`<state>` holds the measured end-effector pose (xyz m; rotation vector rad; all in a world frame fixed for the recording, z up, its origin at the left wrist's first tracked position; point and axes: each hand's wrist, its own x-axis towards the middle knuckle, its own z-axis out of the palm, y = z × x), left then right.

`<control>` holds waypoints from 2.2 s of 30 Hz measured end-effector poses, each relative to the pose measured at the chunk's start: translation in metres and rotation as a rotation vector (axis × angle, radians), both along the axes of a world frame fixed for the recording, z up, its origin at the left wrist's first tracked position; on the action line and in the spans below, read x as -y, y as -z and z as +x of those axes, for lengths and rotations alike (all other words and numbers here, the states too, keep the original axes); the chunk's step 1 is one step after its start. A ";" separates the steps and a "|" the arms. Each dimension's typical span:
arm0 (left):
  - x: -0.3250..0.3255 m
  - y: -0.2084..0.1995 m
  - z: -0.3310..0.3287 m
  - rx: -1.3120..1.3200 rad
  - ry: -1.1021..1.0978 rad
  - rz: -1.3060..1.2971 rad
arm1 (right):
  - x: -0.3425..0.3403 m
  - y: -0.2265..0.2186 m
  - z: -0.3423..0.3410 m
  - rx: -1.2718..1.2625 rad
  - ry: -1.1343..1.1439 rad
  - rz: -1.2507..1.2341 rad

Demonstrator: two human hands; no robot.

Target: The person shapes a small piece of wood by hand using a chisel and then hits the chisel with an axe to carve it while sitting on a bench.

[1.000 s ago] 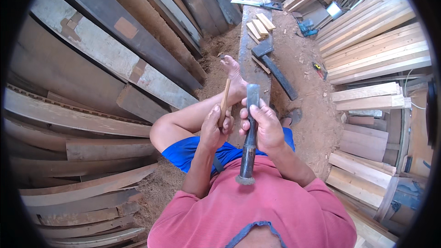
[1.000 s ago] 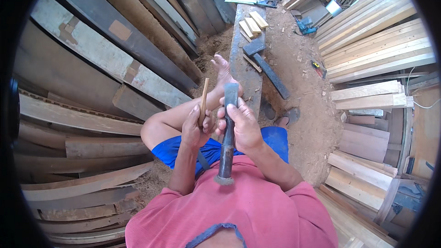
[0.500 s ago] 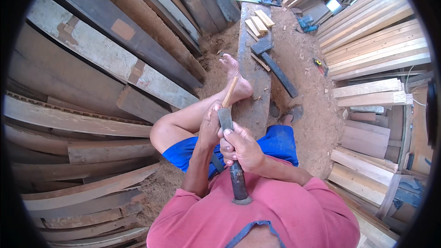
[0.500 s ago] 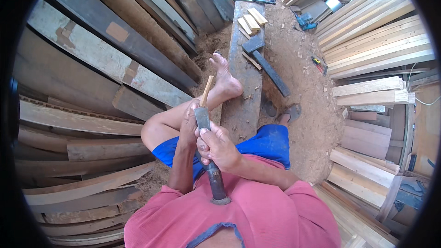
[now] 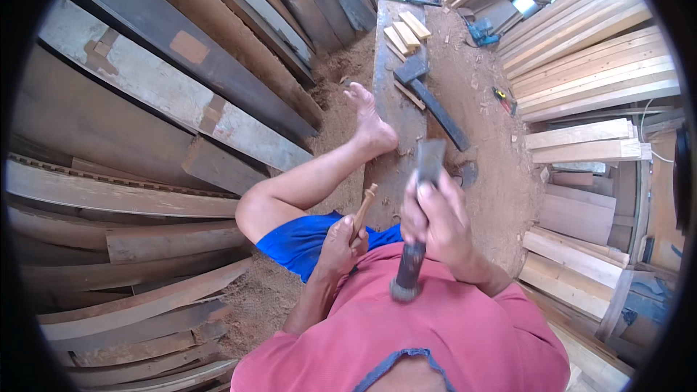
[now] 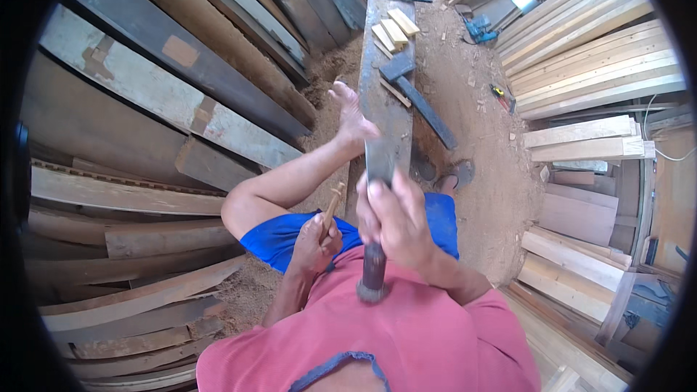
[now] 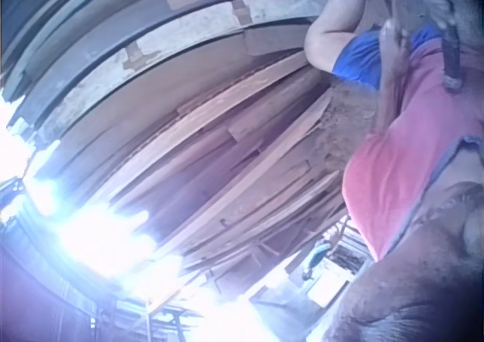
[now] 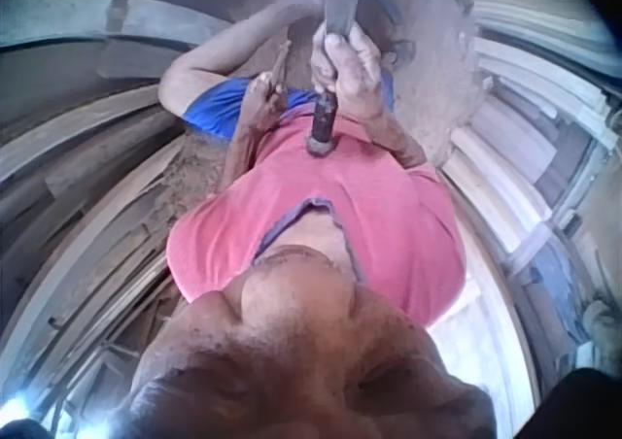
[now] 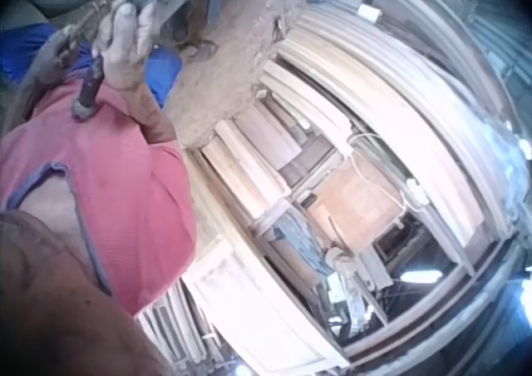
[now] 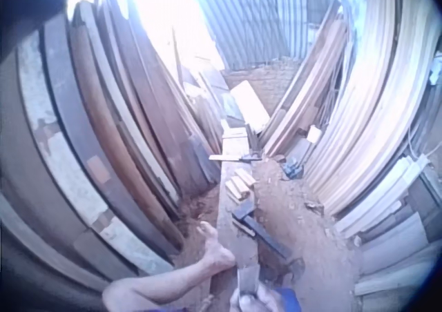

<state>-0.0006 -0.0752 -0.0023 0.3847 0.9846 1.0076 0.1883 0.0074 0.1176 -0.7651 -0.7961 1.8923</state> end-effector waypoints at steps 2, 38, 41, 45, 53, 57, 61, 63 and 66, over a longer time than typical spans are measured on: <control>-0.009 -0.002 0.006 0.072 -0.029 0.017 | -0.020 0.028 -0.004 0.137 0.008 0.013; 0.016 -0.011 -0.010 -0.668 0.094 0.383 | 0.016 0.004 0.025 -0.092 0.189 -0.092; -0.002 -0.001 0.009 -0.208 -0.153 0.225 | -0.005 0.031 0.026 0.098 0.171 -0.119; -0.044 -0.007 0.014 -0.017 -0.001 0.270 | -0.030 0.042 -0.003 0.279 0.072 -0.003; -0.048 -0.020 0.020 -0.202 0.076 0.318 | -0.046 0.065 -0.004 0.418 0.012 0.207; -0.051 -0.011 0.023 -0.210 0.077 0.305 | -0.041 0.063 -0.011 0.236 0.080 0.032; -0.076 -0.003 0.023 -0.107 -0.038 0.238 | -0.028 0.062 -0.026 -0.058 0.195 -0.128; -0.091 -0.006 0.022 -0.066 -0.086 0.196 | -0.016 0.052 -0.032 -0.209 0.008 -0.295; -0.107 -0.018 0.016 -0.263 -0.139 0.144 | 0.006 0.042 -0.048 -0.161 -0.152 -0.358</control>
